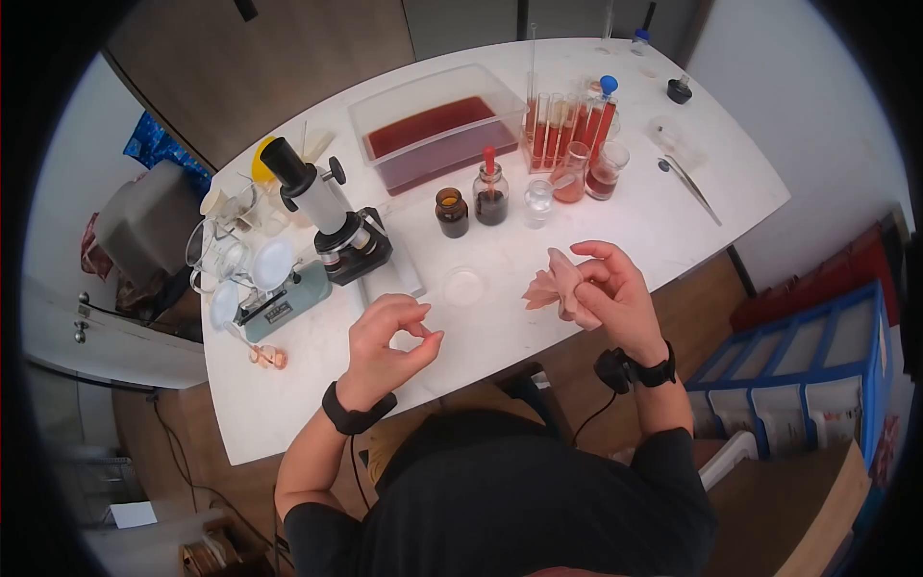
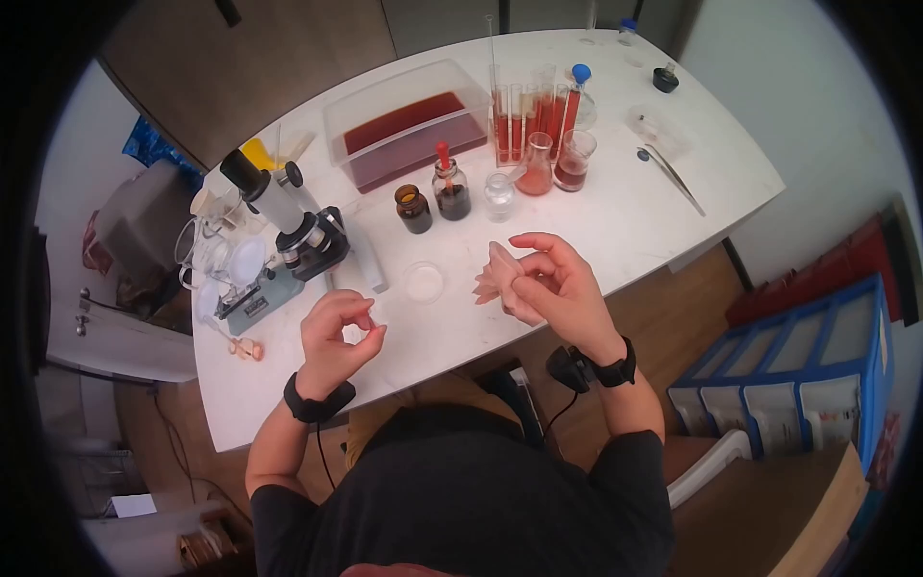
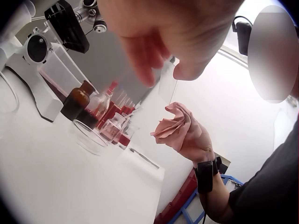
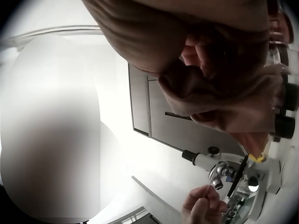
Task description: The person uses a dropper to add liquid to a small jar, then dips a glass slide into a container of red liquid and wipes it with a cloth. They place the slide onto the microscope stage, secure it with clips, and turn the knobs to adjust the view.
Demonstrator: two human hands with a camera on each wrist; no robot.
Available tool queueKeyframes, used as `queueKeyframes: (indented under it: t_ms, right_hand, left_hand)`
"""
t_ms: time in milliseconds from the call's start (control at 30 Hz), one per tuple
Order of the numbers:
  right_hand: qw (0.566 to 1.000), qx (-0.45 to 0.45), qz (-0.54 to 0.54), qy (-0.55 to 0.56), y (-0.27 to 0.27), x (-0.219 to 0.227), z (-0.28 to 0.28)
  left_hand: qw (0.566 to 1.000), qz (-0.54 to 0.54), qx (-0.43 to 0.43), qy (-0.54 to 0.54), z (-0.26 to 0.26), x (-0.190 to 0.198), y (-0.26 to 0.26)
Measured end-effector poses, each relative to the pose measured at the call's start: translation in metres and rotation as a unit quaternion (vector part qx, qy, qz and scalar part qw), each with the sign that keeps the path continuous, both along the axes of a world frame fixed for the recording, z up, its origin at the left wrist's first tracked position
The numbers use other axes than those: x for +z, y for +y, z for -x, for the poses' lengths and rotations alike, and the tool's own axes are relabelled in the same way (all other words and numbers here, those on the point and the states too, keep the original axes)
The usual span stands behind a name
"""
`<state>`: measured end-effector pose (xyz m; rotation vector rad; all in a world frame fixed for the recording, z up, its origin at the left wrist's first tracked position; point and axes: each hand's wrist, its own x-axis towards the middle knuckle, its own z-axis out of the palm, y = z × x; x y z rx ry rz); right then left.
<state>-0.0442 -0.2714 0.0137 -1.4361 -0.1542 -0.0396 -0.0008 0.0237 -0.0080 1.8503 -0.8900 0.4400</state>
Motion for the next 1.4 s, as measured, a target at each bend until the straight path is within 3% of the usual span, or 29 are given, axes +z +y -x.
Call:
queueKeyframes:
  t_ms: [33,100,200,400,567,667,833,967,1100,1233,1300,1400]
  right_hand:
    - [0.992,-0.043,0.11,-0.055,0.004,0.003,0.001]
    - [0.924,-0.132,0.288,-0.215,0.016,0.016,0.003]
    - [0.843,-0.082,0.392,-0.358,0.035,0.027,0.003]
    - [0.788,-0.065,0.451,-0.414,0.068,0.01,0.001]
    - [0.777,-0.096,0.482,-0.393,0.052,0.0,-0.008]
    - [0.736,-0.13,0.542,-0.384,0.036,-0.004,-0.013]
    - [0.704,-0.195,0.605,-0.317,0.004,-0.007,-0.016]
    - [0.708,-0.233,0.597,-0.296,-0.008,0.001,-0.013]
    - [0.734,-0.211,0.557,-0.327,-0.004,0.013,-0.008]
    - [0.74,-0.157,0.519,-0.398,0.033,0.033,0.001]
    - [0.73,-0.106,0.518,-0.433,0.05,0.038,0.005]
    - [0.714,-0.066,0.521,-0.463,0.064,0.031,0.003]
  left_hand:
    - [1.0,-0.011,0.0,-0.006,0.0,0.003,-0.003]
    - [0.999,-0.033,-0.001,-0.017,0.002,0.01,-0.011]
    - [0.997,-0.079,-0.013,-0.018,0.002,0.015,-0.024]
    - [0.994,-0.094,-0.03,-0.045,0.003,0.02,-0.031]
    - [0.998,-0.033,-0.029,0.041,0.008,0.02,-0.018]
    - [0.997,-0.006,-0.046,0.063,0.007,0.02,-0.008]
    - [0.992,0.056,-0.074,0.082,0.008,0.019,0.003]
    - [0.988,0.085,-0.095,0.087,0.008,0.019,0.01]
    - [0.99,0.06,-0.079,0.097,0.008,0.012,0.01]
    - [0.998,-0.022,-0.06,0.025,0.008,0.017,-0.009]
    - [0.994,-0.068,-0.072,-0.042,0.007,0.025,-0.019]
    - [0.993,-0.049,-0.073,-0.078,0.009,0.03,-0.026]
